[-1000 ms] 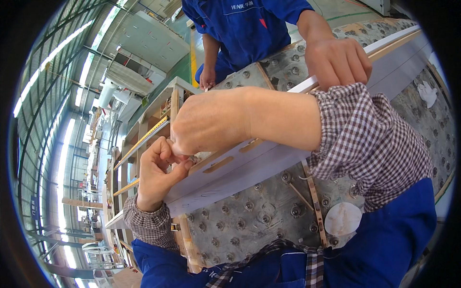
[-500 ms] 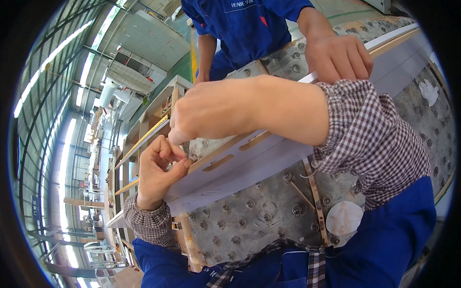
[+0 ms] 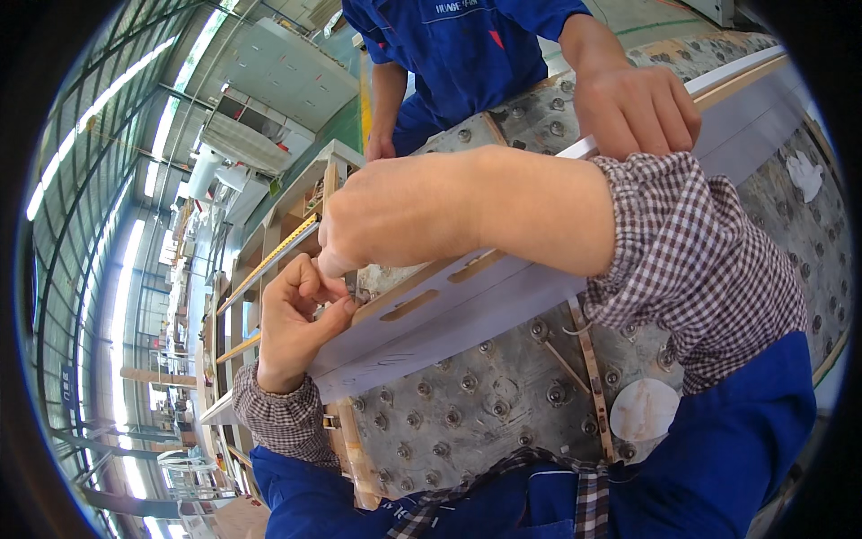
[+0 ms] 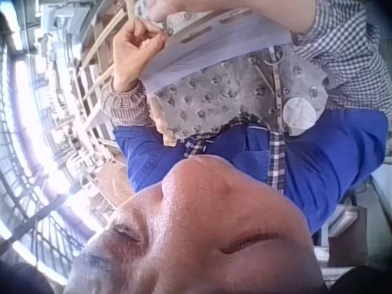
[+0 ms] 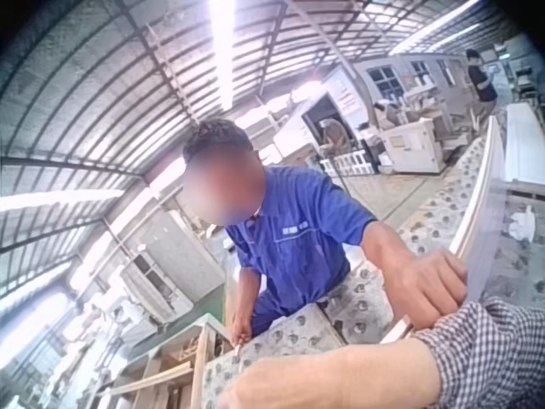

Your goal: The person aligns and secures a long white panel onto a wooden frame using tape and a small wooden stick. They then sand the surface of the panel with a sanding pad while another worker assists nearby.

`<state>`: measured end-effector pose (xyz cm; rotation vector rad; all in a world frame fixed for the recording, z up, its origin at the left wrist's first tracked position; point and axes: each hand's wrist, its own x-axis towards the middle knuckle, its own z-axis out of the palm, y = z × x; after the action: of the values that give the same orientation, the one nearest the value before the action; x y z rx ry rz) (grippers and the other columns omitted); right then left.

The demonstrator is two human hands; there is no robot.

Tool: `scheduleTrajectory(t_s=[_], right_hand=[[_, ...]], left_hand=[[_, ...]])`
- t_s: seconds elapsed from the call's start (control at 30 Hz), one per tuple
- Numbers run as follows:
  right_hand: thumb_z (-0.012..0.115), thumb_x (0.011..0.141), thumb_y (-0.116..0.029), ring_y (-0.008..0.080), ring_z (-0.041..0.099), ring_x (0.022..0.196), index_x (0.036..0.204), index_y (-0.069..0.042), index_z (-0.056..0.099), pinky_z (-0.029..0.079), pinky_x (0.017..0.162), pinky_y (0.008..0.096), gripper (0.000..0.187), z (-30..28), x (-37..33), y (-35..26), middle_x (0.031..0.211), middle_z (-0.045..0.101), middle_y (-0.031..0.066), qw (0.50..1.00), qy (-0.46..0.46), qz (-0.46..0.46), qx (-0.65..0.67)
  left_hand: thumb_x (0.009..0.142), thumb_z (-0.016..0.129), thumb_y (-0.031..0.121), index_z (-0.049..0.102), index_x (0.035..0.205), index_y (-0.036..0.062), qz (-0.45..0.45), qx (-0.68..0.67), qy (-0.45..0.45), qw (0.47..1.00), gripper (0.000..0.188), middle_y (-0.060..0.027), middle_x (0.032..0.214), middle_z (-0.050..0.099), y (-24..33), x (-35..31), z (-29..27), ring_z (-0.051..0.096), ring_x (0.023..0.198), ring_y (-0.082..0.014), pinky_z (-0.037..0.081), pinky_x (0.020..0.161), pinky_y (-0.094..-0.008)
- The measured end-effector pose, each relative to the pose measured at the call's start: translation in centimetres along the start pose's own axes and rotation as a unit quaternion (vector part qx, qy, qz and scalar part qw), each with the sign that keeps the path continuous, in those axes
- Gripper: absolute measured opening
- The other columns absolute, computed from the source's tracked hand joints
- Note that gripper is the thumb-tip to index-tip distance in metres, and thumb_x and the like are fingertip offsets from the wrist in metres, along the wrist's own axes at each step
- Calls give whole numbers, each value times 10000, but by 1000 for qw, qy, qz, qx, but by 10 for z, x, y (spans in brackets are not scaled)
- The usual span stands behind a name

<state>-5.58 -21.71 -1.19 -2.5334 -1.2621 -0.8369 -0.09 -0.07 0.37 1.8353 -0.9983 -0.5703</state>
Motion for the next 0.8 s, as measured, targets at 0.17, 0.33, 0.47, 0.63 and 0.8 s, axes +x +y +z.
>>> scheduleTrajectory(t_s=[0.17,0.33,0.47,0.63,0.8], right_hand=[[585,713,-73,231,608,753,722,-40,519,505,608,329,74,-3,-5,0,715,538,60,998,-49,40,-26],[598,699,-81,226,609,753,700,-40,525,505,621,331,84,1,-4,0,706,542,57,997,-56,32,-47],[606,690,-85,226,608,751,705,-39,531,502,628,334,90,2,-4,-2,704,544,57,999,-32,9,-42],[602,697,-67,245,626,743,735,-30,561,508,612,344,68,2,-4,-2,721,572,79,999,-31,7,-25],[607,686,-84,230,606,731,727,-34,537,495,607,341,95,2,-3,-3,688,537,62,999,-35,8,-6]], left_hand=[[769,683,-36,326,706,85,-1,6,-2,1000,382,-86,845,618,-1,0,0,576,813,-88,461,743,-216],[768,685,-34,321,704,86,-1,6,1,1000,389,-86,841,618,0,-1,0,573,807,-86,461,738,-216],[766,685,-37,317,703,87,-11,6,-1,1000,393,-87,839,618,2,-1,1,569,799,-83,461,728,-217],[765,686,-36,314,705,89,1,6,-3,1000,397,-89,840,619,0,0,1,566,788,-78,460,721,-214],[766,686,-34,314,706,89,-3,0,-1,1000,397,-90,842,621,-1,-2,0,570,788,-78,461,715,-212]])
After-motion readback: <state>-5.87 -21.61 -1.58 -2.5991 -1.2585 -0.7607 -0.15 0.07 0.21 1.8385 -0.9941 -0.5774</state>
